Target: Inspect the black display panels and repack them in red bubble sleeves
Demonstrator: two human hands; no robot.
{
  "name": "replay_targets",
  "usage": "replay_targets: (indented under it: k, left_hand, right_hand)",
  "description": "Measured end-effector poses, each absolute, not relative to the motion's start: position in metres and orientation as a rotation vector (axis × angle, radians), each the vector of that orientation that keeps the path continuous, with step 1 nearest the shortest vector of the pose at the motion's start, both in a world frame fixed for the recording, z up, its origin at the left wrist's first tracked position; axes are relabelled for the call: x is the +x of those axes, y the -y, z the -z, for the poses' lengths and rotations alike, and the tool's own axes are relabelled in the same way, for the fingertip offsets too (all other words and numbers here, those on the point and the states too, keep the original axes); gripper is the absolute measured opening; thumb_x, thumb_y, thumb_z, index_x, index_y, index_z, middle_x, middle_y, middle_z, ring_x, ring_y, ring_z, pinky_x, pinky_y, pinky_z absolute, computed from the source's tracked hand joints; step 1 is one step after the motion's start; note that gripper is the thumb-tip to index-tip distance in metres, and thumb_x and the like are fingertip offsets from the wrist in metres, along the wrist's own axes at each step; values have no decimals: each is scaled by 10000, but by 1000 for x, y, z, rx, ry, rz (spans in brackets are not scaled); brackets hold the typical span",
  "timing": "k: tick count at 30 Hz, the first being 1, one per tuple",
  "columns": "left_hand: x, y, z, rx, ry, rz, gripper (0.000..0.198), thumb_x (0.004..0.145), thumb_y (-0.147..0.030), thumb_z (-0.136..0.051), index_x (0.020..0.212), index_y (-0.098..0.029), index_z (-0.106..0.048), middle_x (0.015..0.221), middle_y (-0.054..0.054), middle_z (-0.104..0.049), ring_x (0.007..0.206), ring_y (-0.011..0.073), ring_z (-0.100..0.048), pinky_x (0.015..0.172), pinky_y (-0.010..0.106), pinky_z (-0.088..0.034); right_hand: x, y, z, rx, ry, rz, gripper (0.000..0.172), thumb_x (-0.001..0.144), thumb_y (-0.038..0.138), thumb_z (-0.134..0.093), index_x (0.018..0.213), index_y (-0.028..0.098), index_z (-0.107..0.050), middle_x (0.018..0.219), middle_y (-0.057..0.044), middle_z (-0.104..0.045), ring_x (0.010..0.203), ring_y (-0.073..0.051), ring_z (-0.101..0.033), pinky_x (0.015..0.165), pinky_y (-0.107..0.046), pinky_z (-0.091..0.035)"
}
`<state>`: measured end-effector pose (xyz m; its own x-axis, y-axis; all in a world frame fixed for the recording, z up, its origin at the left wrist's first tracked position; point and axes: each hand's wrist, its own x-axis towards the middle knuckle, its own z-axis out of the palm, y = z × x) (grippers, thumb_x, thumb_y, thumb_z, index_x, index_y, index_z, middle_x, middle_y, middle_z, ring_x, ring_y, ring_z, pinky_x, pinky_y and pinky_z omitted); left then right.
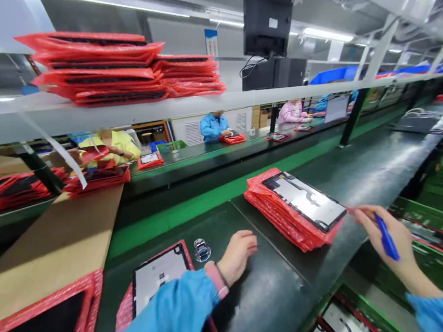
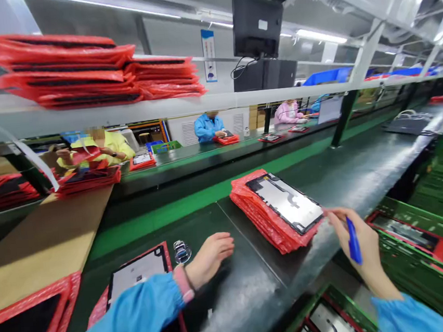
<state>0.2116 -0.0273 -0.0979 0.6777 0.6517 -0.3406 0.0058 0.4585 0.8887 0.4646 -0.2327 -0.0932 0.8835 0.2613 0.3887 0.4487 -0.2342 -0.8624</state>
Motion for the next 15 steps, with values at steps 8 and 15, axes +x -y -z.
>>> replay_targets:
  k: [8,15]
  left_hand:
    - [351,70,88,820,-651,-345,347,912,-332,-594,1213,-162,-573,1210,98,-606,1012,222,-628,841,430,-546]
    - [371,62,89,708,-756,-364,362,913,-332,-592,1233,-169,-561,1228,100,-596,1024,227,-624,846,437,-545]
  right_hand:
    - [571,181,79,-2126,555,-179,284,935,329,-596,1172,173,-603,1187,-78,-627,991,-221,-642,836,-421,-549]
    - [568,164,81,-2155,597,-561,302,932,323,-603,1189,165,-588,1171,-82,-630,958,-212,-651,801,-409,-563]
